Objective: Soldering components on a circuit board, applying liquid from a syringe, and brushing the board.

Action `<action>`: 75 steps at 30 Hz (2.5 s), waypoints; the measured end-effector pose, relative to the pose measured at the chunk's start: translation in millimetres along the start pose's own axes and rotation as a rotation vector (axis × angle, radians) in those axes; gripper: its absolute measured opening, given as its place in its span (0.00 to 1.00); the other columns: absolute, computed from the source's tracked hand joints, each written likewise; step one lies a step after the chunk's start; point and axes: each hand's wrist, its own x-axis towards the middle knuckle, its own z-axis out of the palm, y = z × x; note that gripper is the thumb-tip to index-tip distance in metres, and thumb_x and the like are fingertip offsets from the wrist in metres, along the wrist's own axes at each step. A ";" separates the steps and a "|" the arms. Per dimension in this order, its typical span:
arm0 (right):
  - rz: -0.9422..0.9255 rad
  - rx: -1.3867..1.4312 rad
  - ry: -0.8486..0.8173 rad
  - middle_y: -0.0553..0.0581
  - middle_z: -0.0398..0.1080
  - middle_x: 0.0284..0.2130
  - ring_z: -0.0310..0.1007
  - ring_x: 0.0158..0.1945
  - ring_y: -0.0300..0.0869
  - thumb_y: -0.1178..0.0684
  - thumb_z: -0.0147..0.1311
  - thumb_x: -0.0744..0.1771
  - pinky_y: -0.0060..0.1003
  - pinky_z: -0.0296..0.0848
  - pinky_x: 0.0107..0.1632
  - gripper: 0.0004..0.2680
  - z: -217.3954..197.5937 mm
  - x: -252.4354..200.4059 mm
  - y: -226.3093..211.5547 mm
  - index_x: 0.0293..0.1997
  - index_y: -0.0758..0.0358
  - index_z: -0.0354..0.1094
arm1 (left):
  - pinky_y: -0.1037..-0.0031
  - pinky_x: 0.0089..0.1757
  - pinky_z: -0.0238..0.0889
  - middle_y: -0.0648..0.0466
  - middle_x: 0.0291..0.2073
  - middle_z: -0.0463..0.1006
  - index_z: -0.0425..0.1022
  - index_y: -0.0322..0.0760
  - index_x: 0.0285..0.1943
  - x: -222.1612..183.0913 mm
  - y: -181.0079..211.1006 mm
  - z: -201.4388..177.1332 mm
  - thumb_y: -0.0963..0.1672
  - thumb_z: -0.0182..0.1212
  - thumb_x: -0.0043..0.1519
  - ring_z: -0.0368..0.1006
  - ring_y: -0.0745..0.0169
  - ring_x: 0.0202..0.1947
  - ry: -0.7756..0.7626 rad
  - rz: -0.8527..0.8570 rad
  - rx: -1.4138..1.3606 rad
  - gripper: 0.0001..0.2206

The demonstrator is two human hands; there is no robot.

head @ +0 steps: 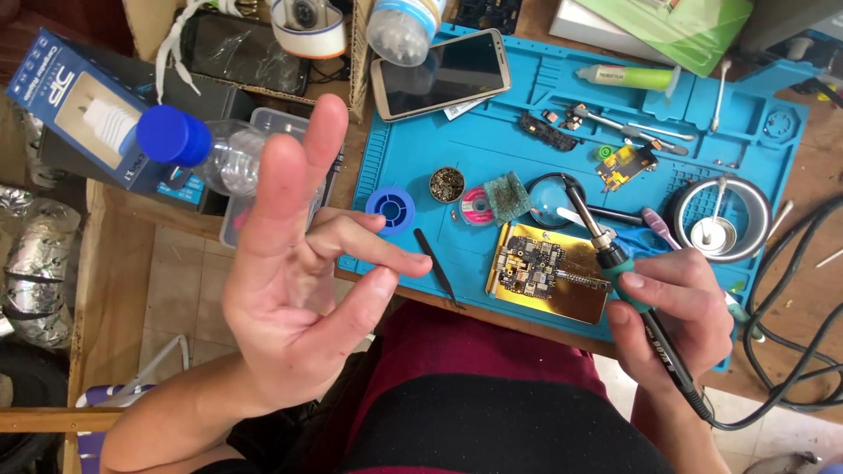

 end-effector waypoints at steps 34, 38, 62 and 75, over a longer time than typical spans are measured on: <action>0.004 0.050 0.089 0.60 0.77 0.42 0.76 0.42 0.47 0.49 0.60 0.75 0.43 0.74 0.52 0.07 -24.6 -12.2 0.7 0.59 0.56 0.72 | 0.49 0.69 0.47 0.65 0.50 0.91 0.85 0.56 0.78 63.2 -103.3 55.1 0.58 0.85 0.67 0.78 0.57 0.60 -0.428 0.312 1.339 0.31; 0.014 0.066 0.082 0.62 0.76 0.41 0.75 0.42 0.49 0.49 0.60 0.75 0.44 0.72 0.53 0.08 -19.6 -14.6 3.9 0.58 0.58 0.71 | 0.43 0.69 0.46 0.63 0.53 0.90 0.90 0.55 0.63 64.3 -102.5 52.6 0.52 0.80 0.72 0.77 0.49 0.66 -0.410 0.315 1.216 0.13; -0.041 0.257 0.123 0.54 0.75 0.43 0.76 0.42 0.44 0.45 0.55 0.77 0.42 0.74 0.48 0.06 -16.3 -26.9 -4.1 0.59 0.50 0.67 | 0.62 0.59 0.50 0.64 0.33 0.70 0.67 0.46 0.37 74.7 -81.5 98.3 0.57 0.56 0.74 0.66 0.66 0.39 -0.273 -0.128 0.440 0.19; -0.076 0.281 0.137 0.54 0.75 0.45 0.77 0.43 0.45 0.45 0.55 0.77 0.42 0.75 0.47 0.06 -15.3 -29.9 3.6 0.60 0.48 0.66 | 0.72 0.50 0.70 0.60 0.42 0.81 0.80 0.41 0.51 67.7 -66.3 112.1 0.51 0.64 0.71 0.76 0.69 0.44 -0.326 -0.368 -0.106 0.12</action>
